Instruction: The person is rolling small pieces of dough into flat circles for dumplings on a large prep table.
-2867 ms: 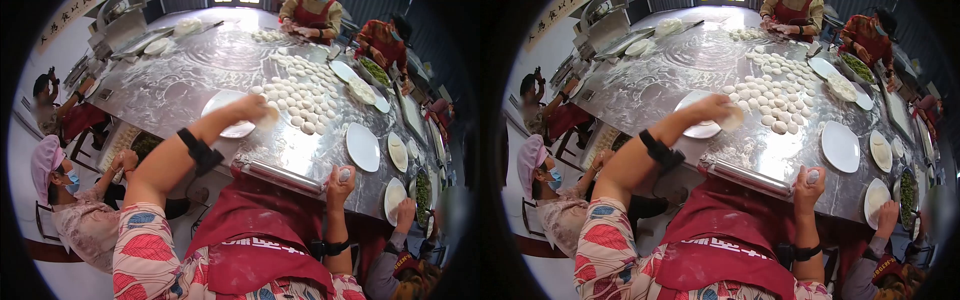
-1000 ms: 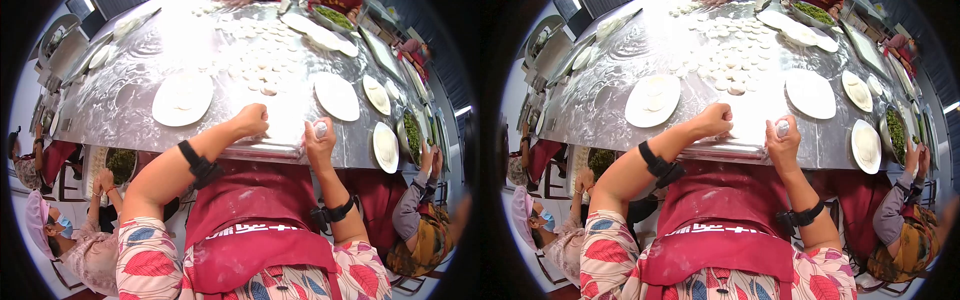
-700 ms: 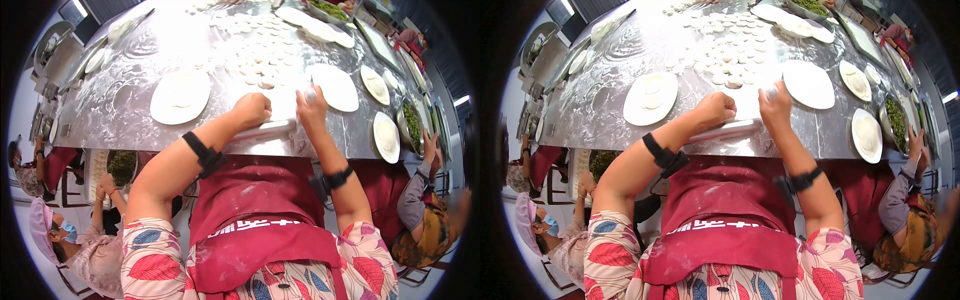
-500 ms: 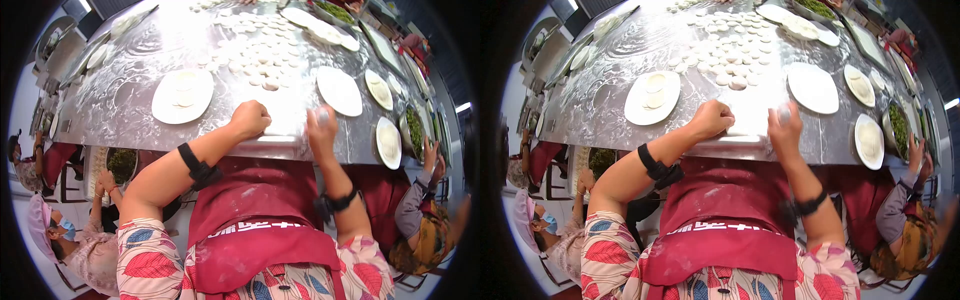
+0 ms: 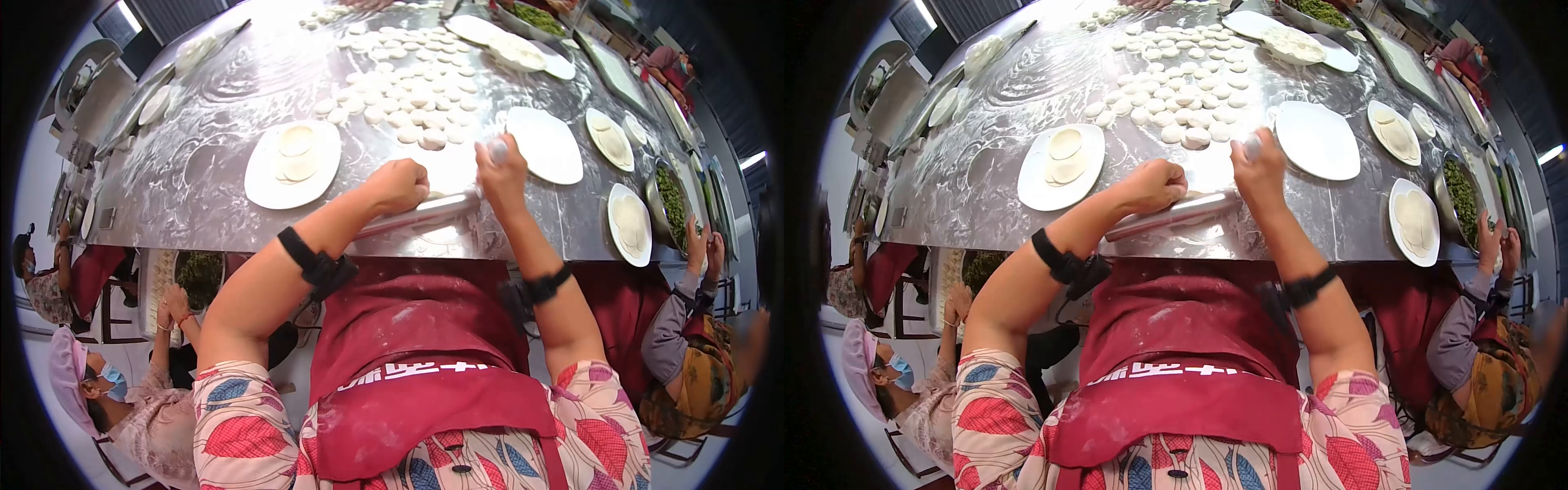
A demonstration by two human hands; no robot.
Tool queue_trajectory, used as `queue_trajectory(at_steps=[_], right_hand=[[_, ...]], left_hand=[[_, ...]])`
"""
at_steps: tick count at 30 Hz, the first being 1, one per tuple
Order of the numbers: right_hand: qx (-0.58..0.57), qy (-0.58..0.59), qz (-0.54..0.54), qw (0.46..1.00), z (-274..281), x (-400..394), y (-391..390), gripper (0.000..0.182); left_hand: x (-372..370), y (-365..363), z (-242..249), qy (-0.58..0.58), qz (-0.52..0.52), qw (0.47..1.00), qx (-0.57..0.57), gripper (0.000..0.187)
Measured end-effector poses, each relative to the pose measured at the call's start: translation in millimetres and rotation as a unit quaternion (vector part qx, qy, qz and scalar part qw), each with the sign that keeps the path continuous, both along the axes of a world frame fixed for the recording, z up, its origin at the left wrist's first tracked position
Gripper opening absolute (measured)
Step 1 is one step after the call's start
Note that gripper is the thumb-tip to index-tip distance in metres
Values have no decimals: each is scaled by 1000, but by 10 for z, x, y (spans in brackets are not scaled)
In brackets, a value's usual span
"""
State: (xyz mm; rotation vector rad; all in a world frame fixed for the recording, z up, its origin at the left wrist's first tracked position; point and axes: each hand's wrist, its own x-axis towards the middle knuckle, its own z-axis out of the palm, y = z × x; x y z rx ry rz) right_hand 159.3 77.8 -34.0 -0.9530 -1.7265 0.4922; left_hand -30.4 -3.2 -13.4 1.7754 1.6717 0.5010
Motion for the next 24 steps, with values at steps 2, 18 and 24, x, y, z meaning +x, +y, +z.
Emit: queue_trajectory(at_steps=[2,18,24], right_hand=[[-146,51,58,986,229,-152,-9,18],[-81,15,28,996,-4,82,-31,16],[-173,105,75,977,146,371,-651,15]], left_hand=[[31,83,-13,46,28,998,13,18],[5,-55,95,12,-16,1000,-23,20],[-66,-140,14,-20,2,999,-41,19]])
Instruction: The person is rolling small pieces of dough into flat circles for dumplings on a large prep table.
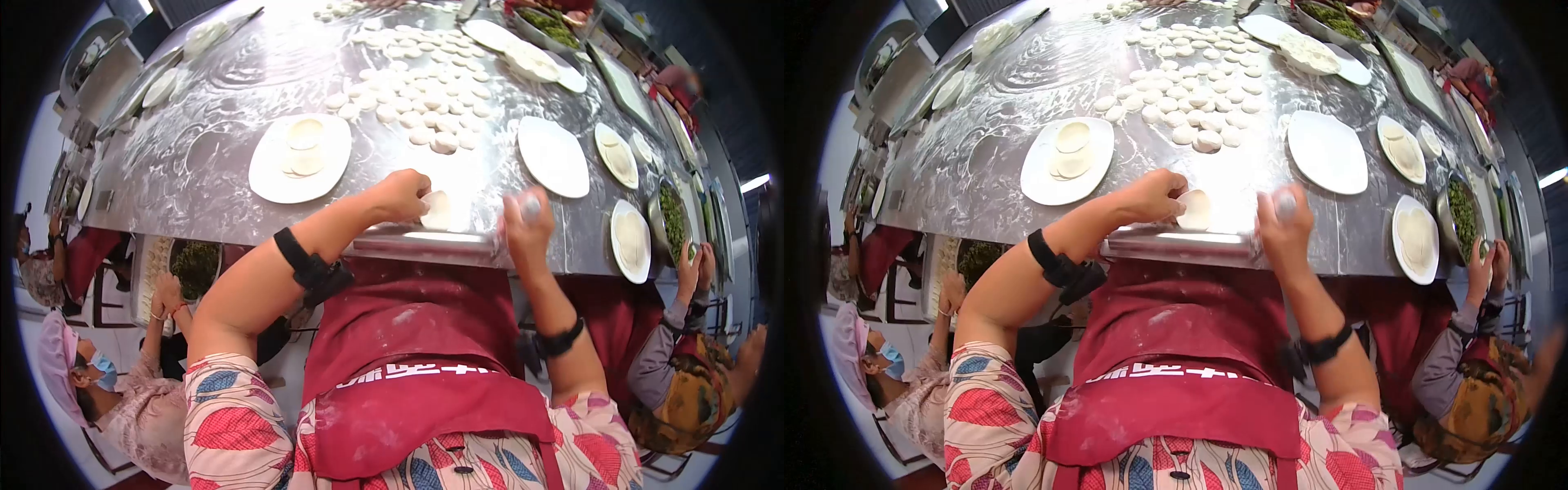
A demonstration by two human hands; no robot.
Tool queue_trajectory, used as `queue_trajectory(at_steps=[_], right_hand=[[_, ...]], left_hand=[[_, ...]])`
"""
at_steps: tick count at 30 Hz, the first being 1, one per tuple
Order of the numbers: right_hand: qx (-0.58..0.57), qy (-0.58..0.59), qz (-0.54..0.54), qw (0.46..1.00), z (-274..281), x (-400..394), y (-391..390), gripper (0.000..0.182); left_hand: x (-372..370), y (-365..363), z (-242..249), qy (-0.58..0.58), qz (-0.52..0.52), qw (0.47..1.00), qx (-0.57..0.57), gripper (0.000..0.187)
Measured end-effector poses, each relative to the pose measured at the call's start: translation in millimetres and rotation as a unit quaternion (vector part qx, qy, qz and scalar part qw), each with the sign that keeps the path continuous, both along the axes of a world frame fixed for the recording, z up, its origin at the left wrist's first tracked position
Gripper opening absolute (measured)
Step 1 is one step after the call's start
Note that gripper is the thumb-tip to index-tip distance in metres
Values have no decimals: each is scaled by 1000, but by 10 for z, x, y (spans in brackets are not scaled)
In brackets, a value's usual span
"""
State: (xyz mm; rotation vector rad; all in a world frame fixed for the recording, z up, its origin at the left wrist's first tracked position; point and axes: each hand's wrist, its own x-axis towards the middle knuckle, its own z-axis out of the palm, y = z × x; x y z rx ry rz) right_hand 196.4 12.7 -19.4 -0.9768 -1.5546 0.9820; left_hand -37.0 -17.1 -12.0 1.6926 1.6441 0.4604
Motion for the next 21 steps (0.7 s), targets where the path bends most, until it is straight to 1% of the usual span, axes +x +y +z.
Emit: queue_trajectory(at_steps=[1,2,3,4,6,7,8,10,11,14,15,16,17,18,20,21], right_hand=[[55,-25,-30,998,-98,-95,217,16],[124,-77,-47,988,-142,-313,605,17],[121,-95,-52,987,-129,-411,708,18],[82,-76,-42,993,-83,-443,689,20],[127,-93,-59,986,-236,-309,677,18],[68,-68,-36,995,-85,-215,444,16],[7,-42,-14,999,49,-96,159,15],[34,11,22,999,-47,114,-132,13],[17,47,36,998,-51,137,-211,14],[53,-24,-45,997,-140,-62,176,14],[39,-15,-36,998,-10,-209,275,15],[133,-77,-70,986,-211,-286,571,17],[135,-90,-67,984,-231,-343,686,18],[137,-105,-62,983,-226,-377,734,19],[45,-63,-48,996,24,-266,418,19],[-2,-44,-39,998,81,-188,224,19]], left_hand=[[27,35,-6,22,3,1000,11,20],[72,80,25,47,5,999,28,21],[103,103,33,75,22,996,53,24],[124,116,27,64,9,997,51,24],[155,151,-2,33,-11,998,49,25],[184,104,50,65,-23,996,49,24],[167,88,11,54,-19,997,47,24],[106,70,-17,40,-16,998,45,23],[93,37,-9,2,2,1000,9,23],[106,-16,8,-19,-14,1000,16,23],[130,7,22,6,-1,1000,26,23],[159,50,26,31,12,999,37,23],[184,78,38,54,27,997,49,23],[198,88,54,53,17,998,42,22],[197,112,57,44,4,999,32,22],[168,102,14,55,-14,997,51,22]])
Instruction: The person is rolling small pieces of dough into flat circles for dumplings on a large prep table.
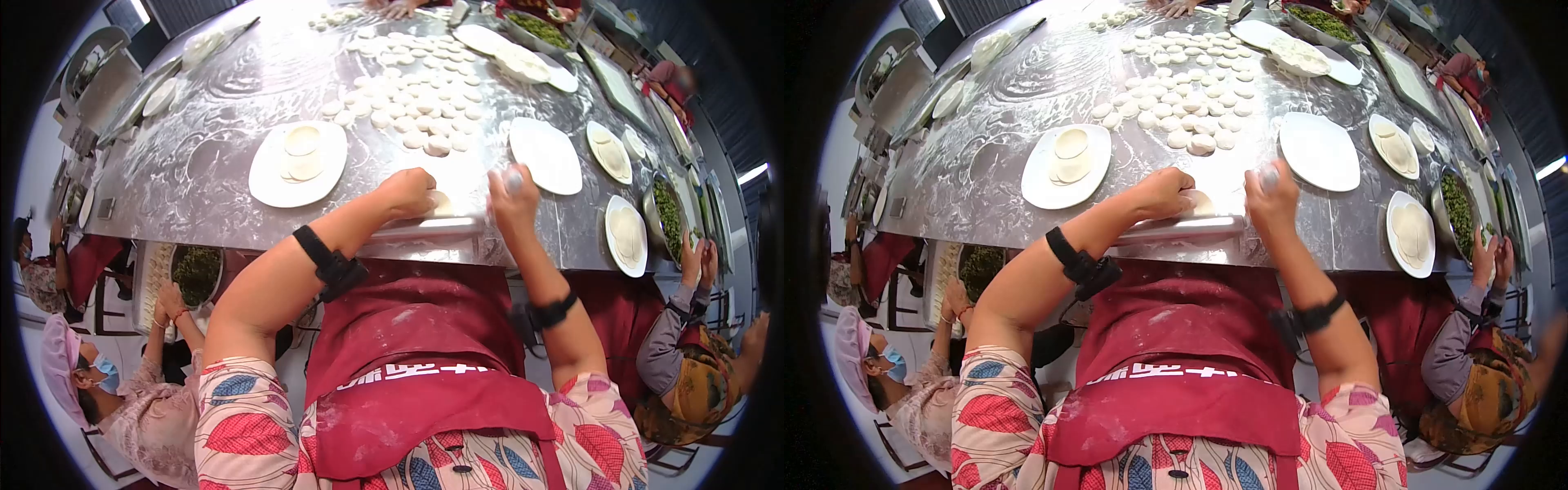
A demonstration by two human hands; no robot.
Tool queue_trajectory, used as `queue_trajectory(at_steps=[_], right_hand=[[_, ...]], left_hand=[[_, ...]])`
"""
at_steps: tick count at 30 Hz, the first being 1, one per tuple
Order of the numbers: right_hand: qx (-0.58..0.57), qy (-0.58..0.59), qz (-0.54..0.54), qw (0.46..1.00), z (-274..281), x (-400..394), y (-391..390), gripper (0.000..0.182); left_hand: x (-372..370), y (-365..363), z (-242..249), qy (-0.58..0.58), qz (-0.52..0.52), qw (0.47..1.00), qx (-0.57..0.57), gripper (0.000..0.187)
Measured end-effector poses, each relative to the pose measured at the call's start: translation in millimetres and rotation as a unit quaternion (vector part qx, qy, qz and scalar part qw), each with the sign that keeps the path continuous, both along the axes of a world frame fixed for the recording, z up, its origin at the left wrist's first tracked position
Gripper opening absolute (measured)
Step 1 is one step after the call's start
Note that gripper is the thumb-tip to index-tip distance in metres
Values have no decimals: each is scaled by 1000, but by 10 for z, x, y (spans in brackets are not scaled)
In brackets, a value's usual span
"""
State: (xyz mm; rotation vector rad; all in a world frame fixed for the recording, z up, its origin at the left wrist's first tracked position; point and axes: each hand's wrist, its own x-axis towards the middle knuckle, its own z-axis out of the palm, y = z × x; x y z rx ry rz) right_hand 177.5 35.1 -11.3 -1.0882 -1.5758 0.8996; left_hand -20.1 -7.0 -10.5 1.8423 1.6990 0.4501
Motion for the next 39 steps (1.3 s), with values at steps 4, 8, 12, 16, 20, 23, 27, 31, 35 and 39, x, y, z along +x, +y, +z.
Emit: queue_trajectory(at_steps=[4,8,12,16,20,23,27,31,35,39], right_hand=[[29,55,44,997,-135,309,-416,19],[73,-3,-8,997,-221,6,144,20],[143,-58,-8,988,-302,-168,489,21],[11,33,37,999,-75,198,-247,18],[30,56,33,997,-151,186,-264,15],[131,-52,-23,990,-226,-127,361,21],[141,-23,-17,990,-219,-213,439,20],[18,41,25,999,-74,156,-219,16],[28,77,53,995,-81,277,-497,17],[81,44,58,994,-91,273,-427,17]], left_hand=[[-72,-126,35,-113,40,986,-112,24],[-38,-119,-37,-41,1,999,-16,22],[40,-30,35,-40,25,999,-12,24],[-17,-68,-31,-65,22,997,-26,21],[-113,-102,-111,-104,-3,994,-27,19],[-88,-29,-24,-61,12,998,-12,20],[-79,-61,-1,-53,54,996,-37,23],[35,-222,-19,32,46,998,3,30],[-132,-236,-52,-90,65,993,42,23],[-763,-288,262,-135,128,982,38,23]])
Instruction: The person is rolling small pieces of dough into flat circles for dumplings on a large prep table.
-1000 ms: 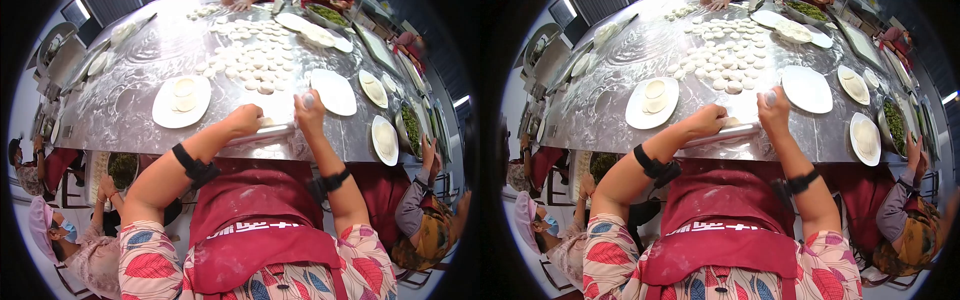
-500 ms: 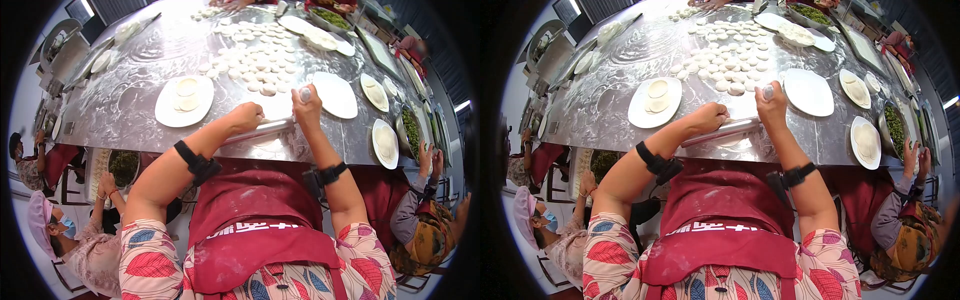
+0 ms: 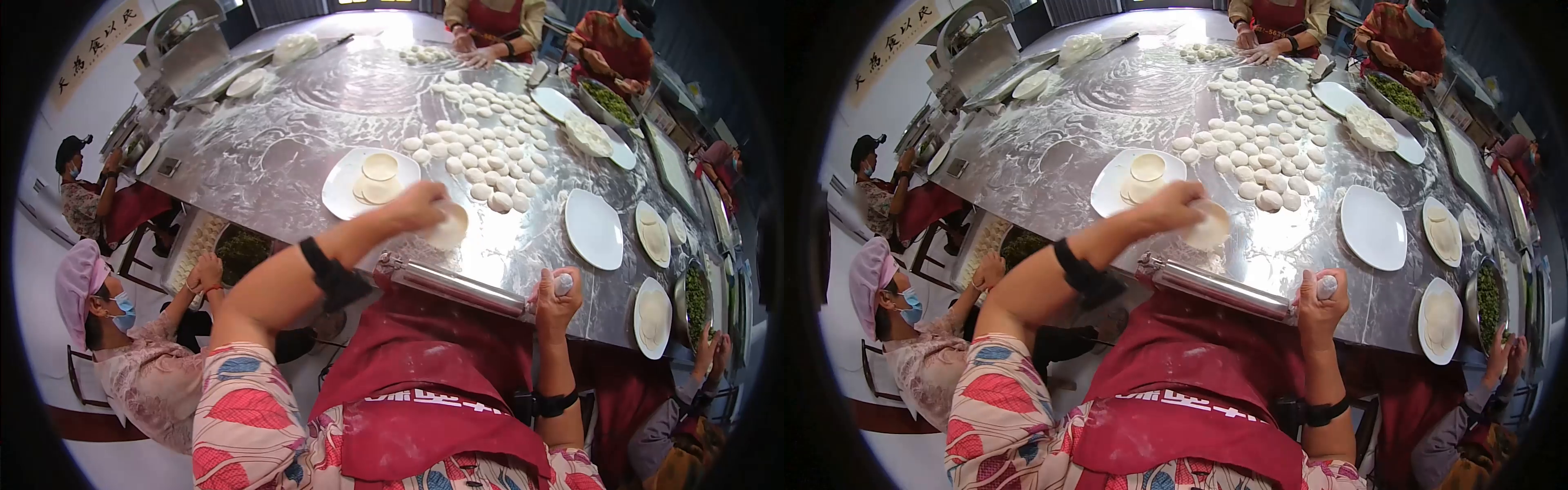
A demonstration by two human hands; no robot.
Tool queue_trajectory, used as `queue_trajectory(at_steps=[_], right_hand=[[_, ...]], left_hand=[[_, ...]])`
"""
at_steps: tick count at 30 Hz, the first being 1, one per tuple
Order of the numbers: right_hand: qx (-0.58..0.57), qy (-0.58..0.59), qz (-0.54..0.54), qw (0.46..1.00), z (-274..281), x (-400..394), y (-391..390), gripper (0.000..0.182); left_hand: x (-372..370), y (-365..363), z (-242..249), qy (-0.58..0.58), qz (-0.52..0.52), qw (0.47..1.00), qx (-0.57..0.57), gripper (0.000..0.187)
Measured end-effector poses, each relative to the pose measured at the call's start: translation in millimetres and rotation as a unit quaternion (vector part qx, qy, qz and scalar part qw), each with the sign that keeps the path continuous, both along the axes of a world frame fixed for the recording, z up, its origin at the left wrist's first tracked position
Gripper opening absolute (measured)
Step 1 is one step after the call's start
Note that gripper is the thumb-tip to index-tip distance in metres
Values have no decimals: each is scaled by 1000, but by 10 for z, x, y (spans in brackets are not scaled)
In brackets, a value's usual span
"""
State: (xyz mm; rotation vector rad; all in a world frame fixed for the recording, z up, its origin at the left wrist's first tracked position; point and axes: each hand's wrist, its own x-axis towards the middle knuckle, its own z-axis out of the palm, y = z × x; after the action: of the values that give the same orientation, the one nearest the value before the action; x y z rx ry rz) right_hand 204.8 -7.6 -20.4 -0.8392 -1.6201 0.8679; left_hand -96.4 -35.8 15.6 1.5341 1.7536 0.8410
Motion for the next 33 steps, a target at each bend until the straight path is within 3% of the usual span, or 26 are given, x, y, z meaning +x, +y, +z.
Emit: queue_trajectory(at_steps=[3,5,9,14,18,21,24,31,33], right_hand=[[-34,18,16,999,-4,-6,42,17],[-25,16,18,999,-31,-3,53,16],[-32,20,25,999,-46,14,74,18],[-21,23,22,999,3,-3,72,18],[-20,29,28,999,-41,9,90,16],[-23,30,25,999,-15,-3,89,16],[-19,22,21,999,-4,-8,83,16],[-27,36,23,999,-40,-3,66,16],[-18,25,15,999,-48,6,67,17]], left_hand=[[-784,53,113,73,54,996,4,29],[-1153,172,254,233,145,961,-42,42],[-1570,716,135,261,178,949,-5,35],[-1145,1379,-59,332,167,923,-98,43],[-882,1698,-352,312,123,930,-151,47],[-462,1591,-223,284,162,929,-173,53],[-254,1469,-377,327,137,924,-141,53],[295,729,-321,318,-37,939,-123,47],[417,542,-218,249,-39,964,-80,42]])
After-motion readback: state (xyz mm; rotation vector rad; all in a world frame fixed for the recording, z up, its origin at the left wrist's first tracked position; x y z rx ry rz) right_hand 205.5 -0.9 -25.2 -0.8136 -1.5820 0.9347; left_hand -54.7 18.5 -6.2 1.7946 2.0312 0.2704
